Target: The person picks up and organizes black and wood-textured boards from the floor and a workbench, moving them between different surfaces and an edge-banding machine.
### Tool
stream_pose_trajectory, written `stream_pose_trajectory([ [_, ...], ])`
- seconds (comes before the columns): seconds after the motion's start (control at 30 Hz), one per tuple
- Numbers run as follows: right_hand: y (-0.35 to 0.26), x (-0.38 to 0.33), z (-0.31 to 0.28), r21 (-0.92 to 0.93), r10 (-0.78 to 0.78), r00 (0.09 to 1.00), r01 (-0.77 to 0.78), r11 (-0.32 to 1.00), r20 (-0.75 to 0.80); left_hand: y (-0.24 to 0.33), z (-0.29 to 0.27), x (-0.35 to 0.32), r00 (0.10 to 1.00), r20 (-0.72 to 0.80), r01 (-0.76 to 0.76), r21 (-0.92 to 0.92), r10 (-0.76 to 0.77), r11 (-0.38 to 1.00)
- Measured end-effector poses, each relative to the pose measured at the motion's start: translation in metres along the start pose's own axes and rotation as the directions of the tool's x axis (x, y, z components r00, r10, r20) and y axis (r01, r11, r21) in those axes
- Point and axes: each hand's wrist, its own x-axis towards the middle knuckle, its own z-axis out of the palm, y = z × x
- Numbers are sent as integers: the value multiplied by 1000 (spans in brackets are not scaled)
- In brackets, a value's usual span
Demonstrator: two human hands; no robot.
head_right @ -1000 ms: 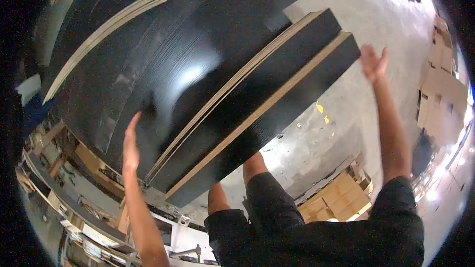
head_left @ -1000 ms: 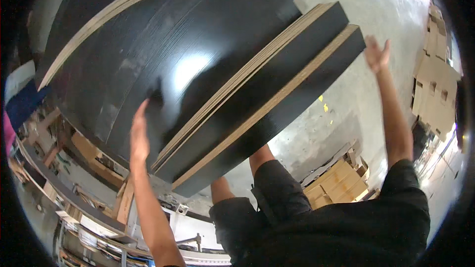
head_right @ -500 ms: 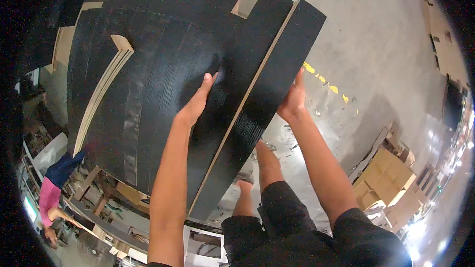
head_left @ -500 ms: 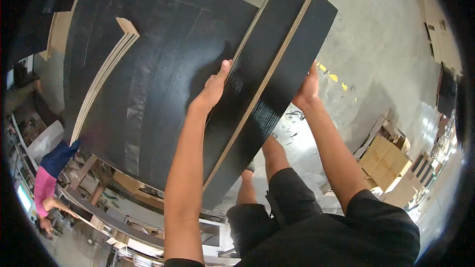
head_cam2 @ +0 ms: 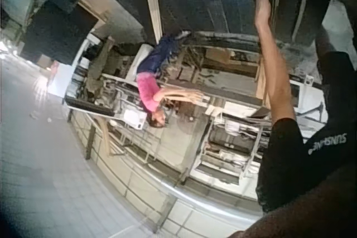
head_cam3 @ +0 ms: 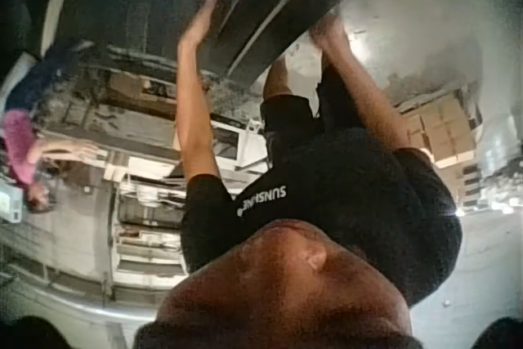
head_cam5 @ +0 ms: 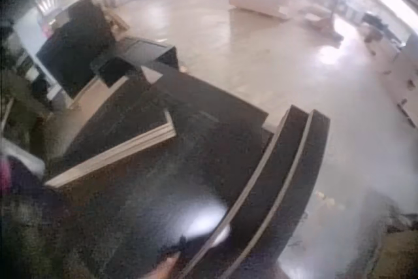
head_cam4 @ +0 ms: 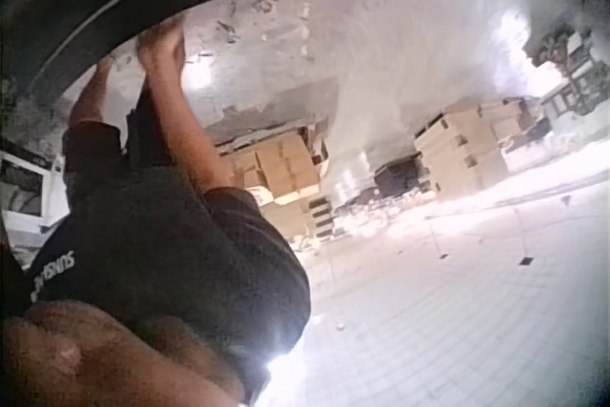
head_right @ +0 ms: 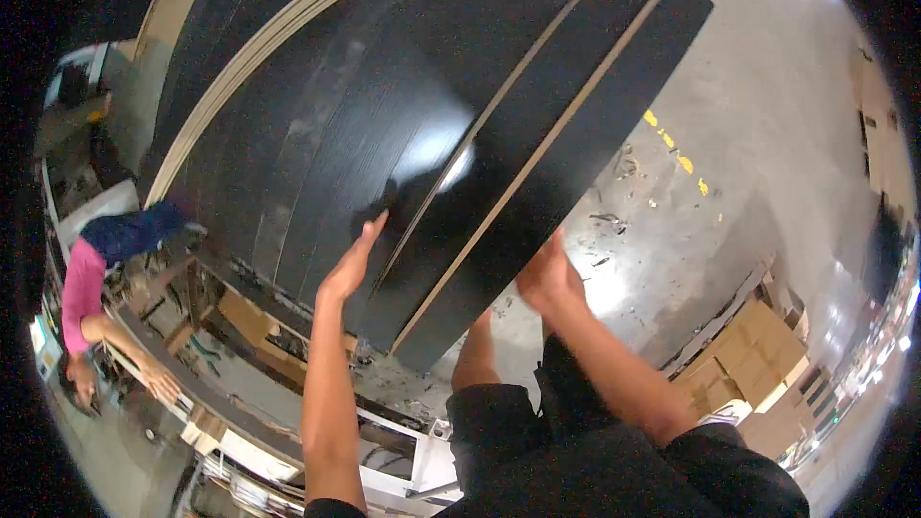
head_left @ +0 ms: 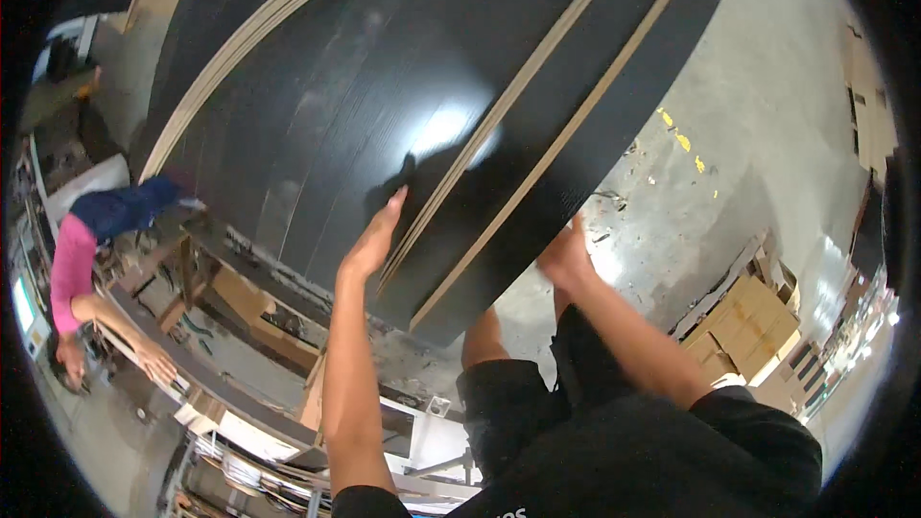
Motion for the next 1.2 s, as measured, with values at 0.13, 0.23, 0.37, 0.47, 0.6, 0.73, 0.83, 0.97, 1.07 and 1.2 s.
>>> stream_pose_trajectory([
  [0.13,149,-37,-33,78,223,973,-218,973,-59,-120,3,-84,984,53,173,-110,-168,979],
  [0.23,214,-48,-33,101,187,982,-183,978,-37,-171,21,-90,998,58,16,-331,3,944],
  [0.37,234,-57,-23,72,110,988,-118,990,107,-186,28,-81,993,-7,112,-261,-118,959],
  [0.47,232,-66,-13,2,85,970,-88,996,227,-178,24,-87,997,-67,13,-220,-29,975],
  [0.6,238,-74,-3,9,45,996,-45,999,81,-174,18,-101,998,-64,0,-208,-13,978],
  [0.73,244,-67,-3,-58,-13,1000,14,998,19,-179,16,-98,997,-63,36,-179,-48,983],
  [0.83,238,-63,-9,-32,38,996,-36,999,78,-184,14,-92,995,-58,63,-193,-76,979],
  [0.97,217,-61,-8,-29,101,995,-101,994,0,-186,39,-97,971,-237,-214,-792,36,572],
  [1.07,200,-55,2,-37,101,994,-100,994,39,-178,95,-105,910,-355,-326,-932,-212,160],
  [1.2,183,-42,12,-23,107,987,-110,994,-121,-175,139,-101,943,-223,-255,-961,-248,-103],
])
